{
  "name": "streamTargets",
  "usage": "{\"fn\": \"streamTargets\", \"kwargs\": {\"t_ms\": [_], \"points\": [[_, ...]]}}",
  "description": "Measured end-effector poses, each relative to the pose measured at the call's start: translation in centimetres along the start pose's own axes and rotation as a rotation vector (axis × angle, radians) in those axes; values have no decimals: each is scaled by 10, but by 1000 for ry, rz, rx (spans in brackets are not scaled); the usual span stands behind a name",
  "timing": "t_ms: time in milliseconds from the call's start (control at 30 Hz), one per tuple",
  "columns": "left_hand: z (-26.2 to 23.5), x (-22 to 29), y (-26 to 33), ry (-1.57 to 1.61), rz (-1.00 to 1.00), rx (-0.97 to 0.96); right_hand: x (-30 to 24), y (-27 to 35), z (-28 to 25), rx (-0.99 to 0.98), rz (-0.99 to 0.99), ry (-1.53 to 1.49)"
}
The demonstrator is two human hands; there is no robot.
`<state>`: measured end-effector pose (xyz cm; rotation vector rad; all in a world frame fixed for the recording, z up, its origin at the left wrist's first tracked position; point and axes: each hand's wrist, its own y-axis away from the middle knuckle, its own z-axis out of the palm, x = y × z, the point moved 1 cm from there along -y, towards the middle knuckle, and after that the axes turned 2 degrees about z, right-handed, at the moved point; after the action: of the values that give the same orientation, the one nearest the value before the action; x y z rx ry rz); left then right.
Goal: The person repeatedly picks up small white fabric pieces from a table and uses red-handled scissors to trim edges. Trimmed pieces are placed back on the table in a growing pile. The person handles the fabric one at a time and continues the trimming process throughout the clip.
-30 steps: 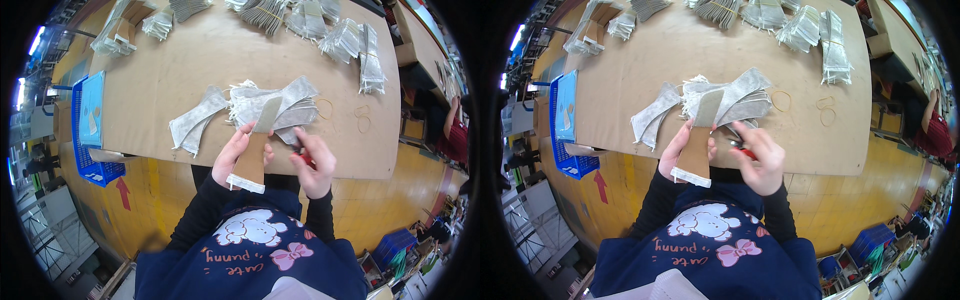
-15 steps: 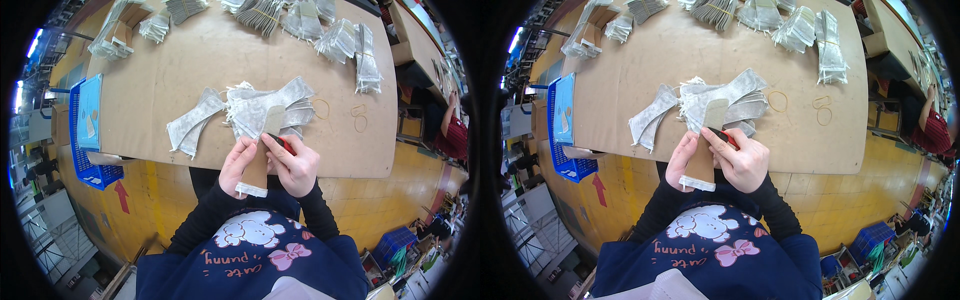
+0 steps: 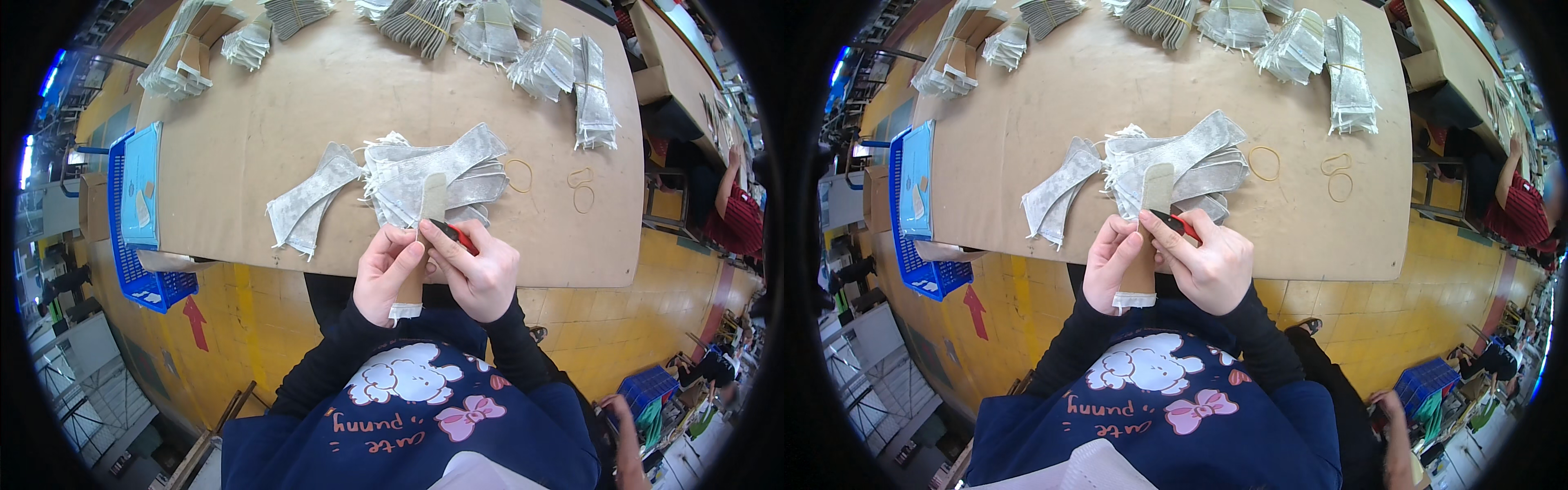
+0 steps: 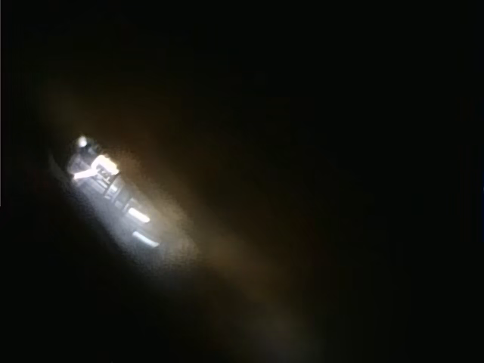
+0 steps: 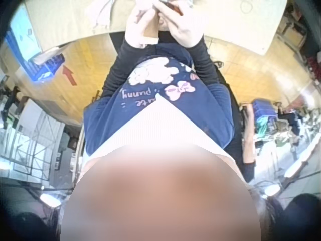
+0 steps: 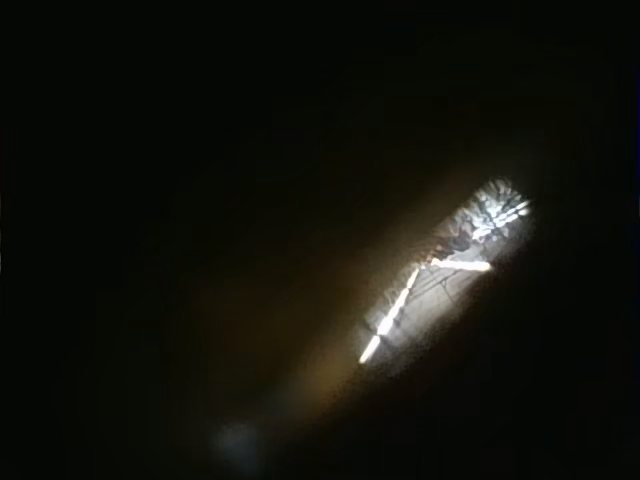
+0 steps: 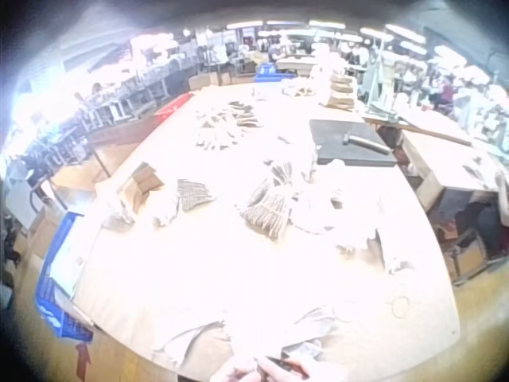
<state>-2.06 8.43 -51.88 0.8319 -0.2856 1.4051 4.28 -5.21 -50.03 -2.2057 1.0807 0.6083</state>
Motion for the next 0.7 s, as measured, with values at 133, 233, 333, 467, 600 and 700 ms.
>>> {"fn": "streamTargets", "kwargs": {"t_ms": [133, 233, 333, 467, 600, 700], "points": [[3, 3, 3, -9, 31, 50, -3, 4, 4, -24, 65, -100], [1, 11, 3, 19, 14, 8, -7, 5, 9, -74, 302, -605], [0, 14, 4, 71, -52, 32, -7, 3, 7, -51, 404, -924], [-4, 18, 5, 96, -74, 46, -9, -1, -4, -101, 140, -459], [-7, 20, 3, 79, -63, 24, -12, -5, -5, -110, 43, -179], [-8, 20, 3, 56, -63, 27, -14, -7, -3, -89, 11, -104]]}}
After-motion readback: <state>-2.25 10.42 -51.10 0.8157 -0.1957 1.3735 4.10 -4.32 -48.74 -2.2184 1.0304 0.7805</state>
